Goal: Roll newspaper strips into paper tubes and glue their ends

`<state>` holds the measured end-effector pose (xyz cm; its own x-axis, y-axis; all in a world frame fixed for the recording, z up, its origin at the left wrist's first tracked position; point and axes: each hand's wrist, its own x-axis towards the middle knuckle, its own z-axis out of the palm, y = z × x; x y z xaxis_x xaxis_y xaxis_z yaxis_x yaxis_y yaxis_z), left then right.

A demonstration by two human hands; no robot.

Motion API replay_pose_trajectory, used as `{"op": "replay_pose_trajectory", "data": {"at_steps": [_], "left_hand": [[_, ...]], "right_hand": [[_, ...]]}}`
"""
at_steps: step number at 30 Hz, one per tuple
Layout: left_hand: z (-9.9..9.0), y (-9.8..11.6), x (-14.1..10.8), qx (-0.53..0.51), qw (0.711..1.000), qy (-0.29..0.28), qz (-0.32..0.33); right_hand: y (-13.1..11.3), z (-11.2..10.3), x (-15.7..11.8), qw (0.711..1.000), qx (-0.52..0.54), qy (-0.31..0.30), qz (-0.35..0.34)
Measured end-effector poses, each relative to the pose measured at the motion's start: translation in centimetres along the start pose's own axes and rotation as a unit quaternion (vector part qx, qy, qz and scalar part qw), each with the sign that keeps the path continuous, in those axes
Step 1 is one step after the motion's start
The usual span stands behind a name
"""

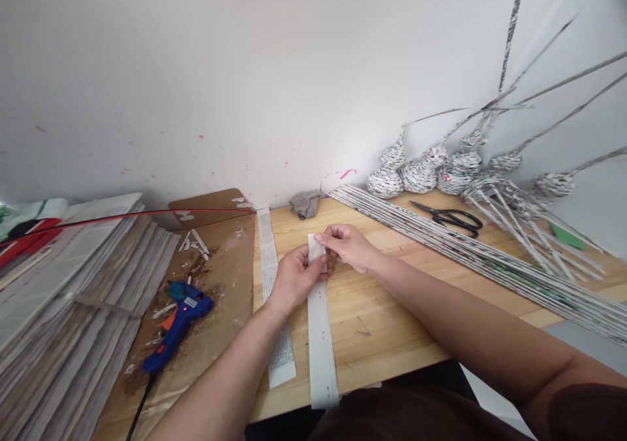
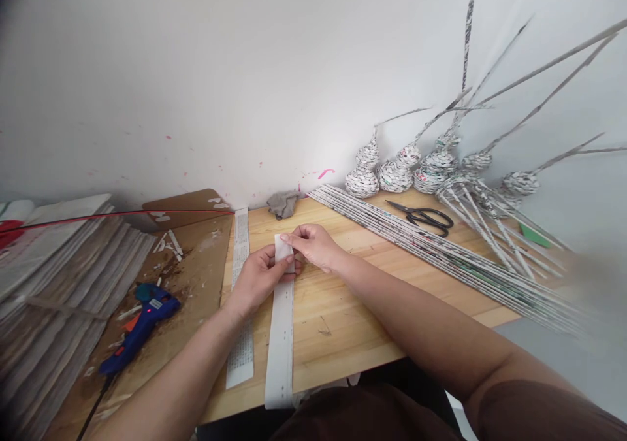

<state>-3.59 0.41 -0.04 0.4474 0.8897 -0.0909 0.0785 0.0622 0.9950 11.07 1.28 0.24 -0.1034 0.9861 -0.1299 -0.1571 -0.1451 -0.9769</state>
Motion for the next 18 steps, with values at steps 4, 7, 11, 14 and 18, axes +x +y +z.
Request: {"op": "replay_pose_trajectory", "data": {"at_steps": [4,7,11,14,18], "left_hand": [[0.1,0.0,-0.1,0.032,0.999,0.021,0.018],[0.0,-0.1,0.0,0.015,1.0,0.023,0.006],[-0.3,0.0,0.1,-0.01,1.0,0.017,-0.021],[-0.4,-0.1,0.2,-0.013,1.0,0.007,-0.009],[-0.3,-0.4,0.3,-0.024,1.0,0.003,-0.012]], "right_hand": [[0.4,0.4,-0.1,1.0,0.021,-0.015,-0.002],[0.3,0.1,0.1,0.999,0.019,-0.028,-0.001],[-0.5,-1.1,0.2,0.995,-0.039,-0.086,-0.024],[-0.9,-1.7,0.1,0.988,-0.075,-0.13,-0.038],[-0.7,-1.7,0.1,0.991,-0.059,-0.116,-0.028]]}}
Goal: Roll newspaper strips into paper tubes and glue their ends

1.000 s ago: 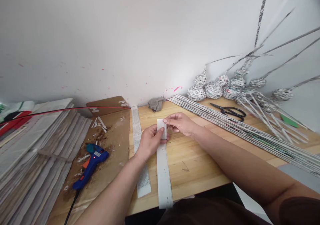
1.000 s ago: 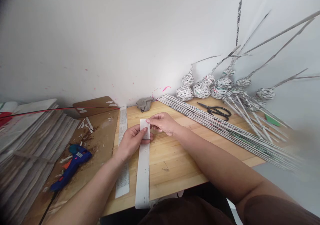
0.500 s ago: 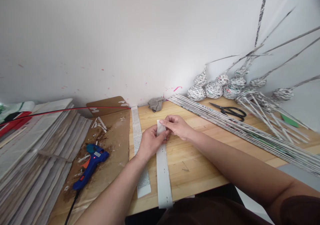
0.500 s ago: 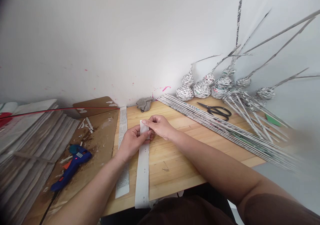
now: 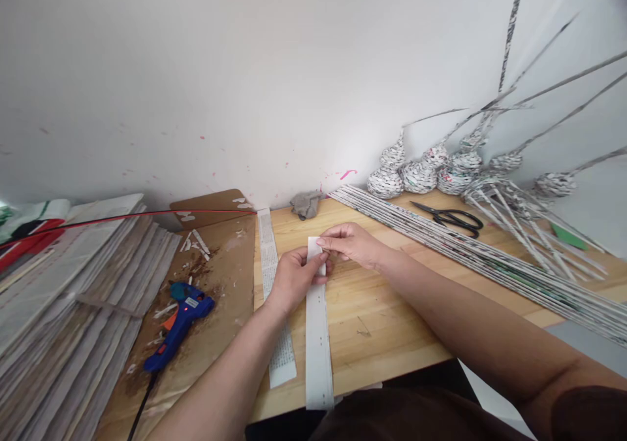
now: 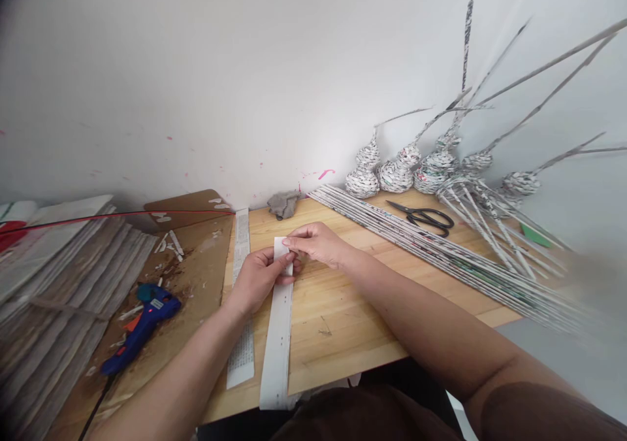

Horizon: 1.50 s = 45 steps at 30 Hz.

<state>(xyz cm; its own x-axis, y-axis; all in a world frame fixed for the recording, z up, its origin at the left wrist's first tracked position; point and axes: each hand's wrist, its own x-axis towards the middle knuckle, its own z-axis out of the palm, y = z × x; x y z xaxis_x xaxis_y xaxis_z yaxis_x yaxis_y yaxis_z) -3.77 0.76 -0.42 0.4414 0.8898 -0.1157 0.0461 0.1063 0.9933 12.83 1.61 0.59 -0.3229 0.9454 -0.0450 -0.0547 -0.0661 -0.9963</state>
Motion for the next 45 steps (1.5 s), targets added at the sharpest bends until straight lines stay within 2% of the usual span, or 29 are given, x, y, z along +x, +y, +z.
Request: {"op": "replay_pose_trajectory", "data": {"at_steps": [5,11,17,22,27,33,37,41,45], "left_hand": [[0.2,-0.2,0.0,0.005,1.0,0.003,-0.002],[0.2,-0.3,0.0,0.025,1.0,0.002,0.002],[0.2,0.0,-0.1,0.0,1.0,-0.013,0.001],[0.1,-0.2,0.0,-0.007,1.0,-0.008,0.014],[-0.1,-0.4,0.4,-0.023,0.999,-0.021,-0.015],[-0.3,-0.1,0.3,-0.027,0.999,-0.016,-0.019],[-0.2,0.2,0.2,-0.022,0.999,-0.018,-0.027],[-0.1,0.2,0.1,-0.021,0.999,-0.019,-0.026],[0.0,0.4,0.0,-0.022,0.999,-0.019,-0.031]], "right_hand": [[0.5,0.5,0.2,0.997,0.023,0.07,0.009],[0.1,1.2,0.2,0.995,0.063,0.077,0.031],[0.1,1.2,0.1,0.996,0.061,0.065,0.024],[0.4,0.6,0.1,0.999,-0.008,0.043,-0.014],[0.4,-0.2,0.2,0.994,-0.077,0.062,-0.037],[-0.3,-1.0,-0.1,0.998,-0.055,-0.028,-0.006],[-0.3,-1.2,-0.2,0.998,-0.034,-0.044,0.007],[-0.1,-1.0,0.0,0.999,-0.009,-0.035,0.01],[0.4,-0.4,0.4,0.999,0.019,0.028,0.032]]}}
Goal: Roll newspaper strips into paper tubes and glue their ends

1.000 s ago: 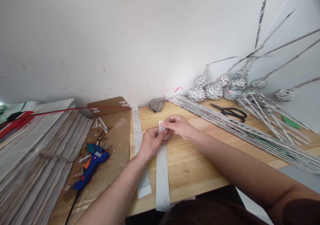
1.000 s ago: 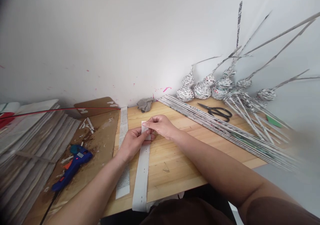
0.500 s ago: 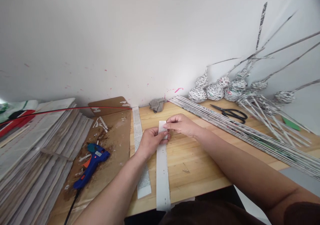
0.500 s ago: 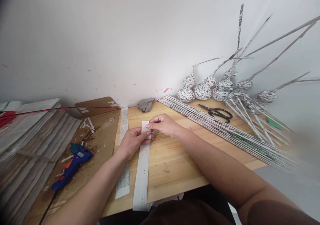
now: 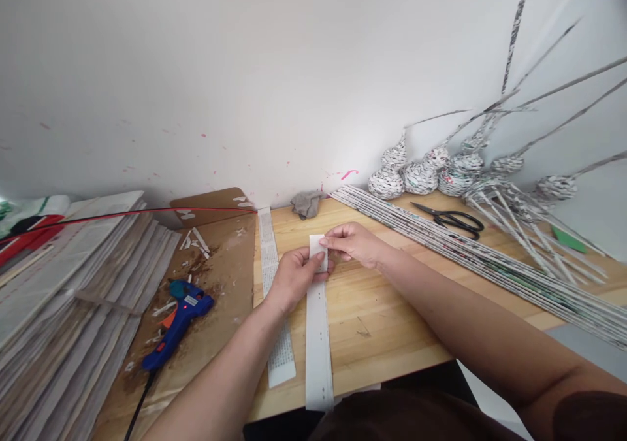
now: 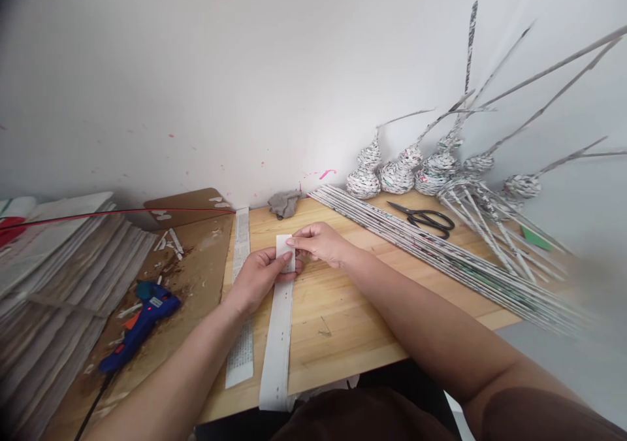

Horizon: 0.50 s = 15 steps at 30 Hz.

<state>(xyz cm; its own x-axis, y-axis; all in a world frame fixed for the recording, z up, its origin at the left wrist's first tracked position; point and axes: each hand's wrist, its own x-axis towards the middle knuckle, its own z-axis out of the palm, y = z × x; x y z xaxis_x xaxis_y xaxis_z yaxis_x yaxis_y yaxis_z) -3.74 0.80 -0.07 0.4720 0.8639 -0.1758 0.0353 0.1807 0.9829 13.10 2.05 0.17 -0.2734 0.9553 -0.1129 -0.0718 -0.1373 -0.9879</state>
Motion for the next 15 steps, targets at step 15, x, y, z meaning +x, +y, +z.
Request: {"op": "replay_pose_trajectory", "data": {"at_steps": [15], "left_hand": [[-0.46,-0.88,0.29,0.075,0.997,0.009,0.022]], "right_hand": [[0.62,1.03,0.13,0.997,0.045,0.061,0.0]]}}
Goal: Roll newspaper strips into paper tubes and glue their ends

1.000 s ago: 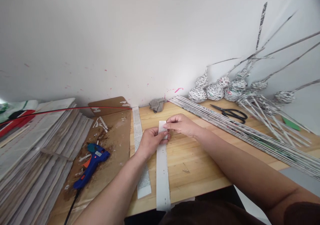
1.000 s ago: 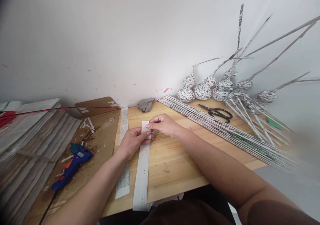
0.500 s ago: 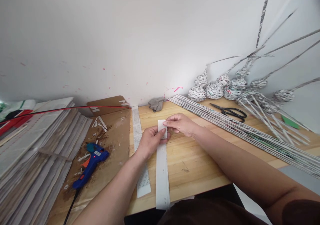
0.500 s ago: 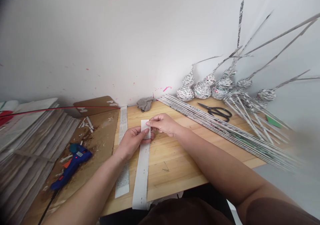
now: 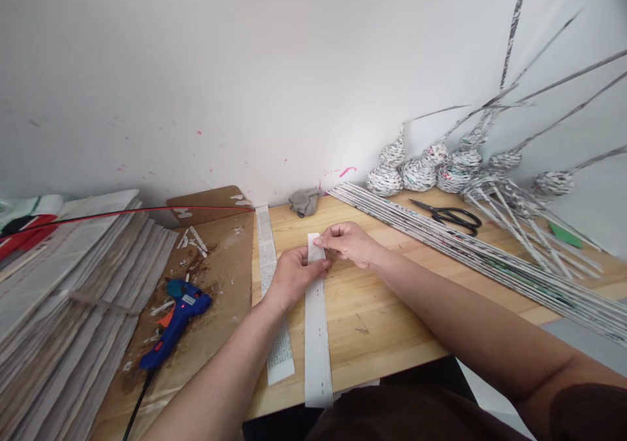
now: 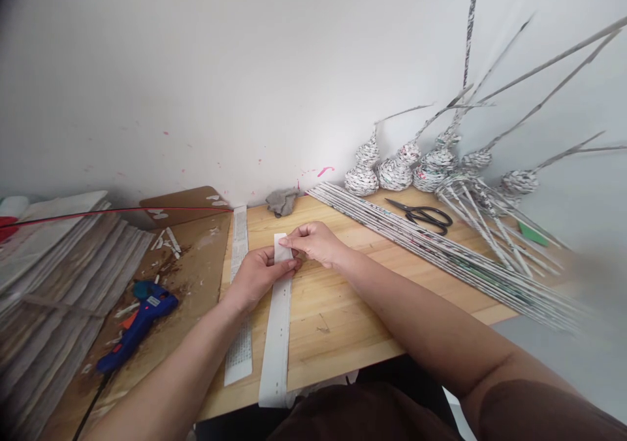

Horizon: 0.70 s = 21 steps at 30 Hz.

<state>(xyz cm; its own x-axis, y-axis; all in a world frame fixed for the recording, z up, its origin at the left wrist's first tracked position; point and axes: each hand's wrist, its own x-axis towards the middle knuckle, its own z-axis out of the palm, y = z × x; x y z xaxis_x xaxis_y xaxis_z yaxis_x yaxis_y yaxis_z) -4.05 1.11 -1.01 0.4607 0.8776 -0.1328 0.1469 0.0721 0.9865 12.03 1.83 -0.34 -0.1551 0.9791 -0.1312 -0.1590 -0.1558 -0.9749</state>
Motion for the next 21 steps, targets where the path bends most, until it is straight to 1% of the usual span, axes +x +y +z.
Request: {"op": "replay_pose_trajectory", "data": {"at_steps": [6,10,15,21], "left_hand": [[0.3,0.2,-0.2,-0.031,0.999,-0.009,0.005],[0.6,0.6,-0.4,-0.043,0.999,-0.003,0.015],[0.6,0.8,-0.5,-0.053,0.999,0.007,-0.007],[0.7,1.1,-0.8,-0.055,0.998,-0.021,-0.005]], "right_hand": [[-0.2,0.8,-0.4,1.0,-0.002,0.004,-0.016],[-0.2,1.3,-0.6,1.0,-0.006,0.001,-0.019],[-0.1,1.3,-0.7,0.999,-0.013,-0.02,-0.034],[-0.3,1.5,-1.0,0.999,-0.013,-0.023,-0.033]]}}
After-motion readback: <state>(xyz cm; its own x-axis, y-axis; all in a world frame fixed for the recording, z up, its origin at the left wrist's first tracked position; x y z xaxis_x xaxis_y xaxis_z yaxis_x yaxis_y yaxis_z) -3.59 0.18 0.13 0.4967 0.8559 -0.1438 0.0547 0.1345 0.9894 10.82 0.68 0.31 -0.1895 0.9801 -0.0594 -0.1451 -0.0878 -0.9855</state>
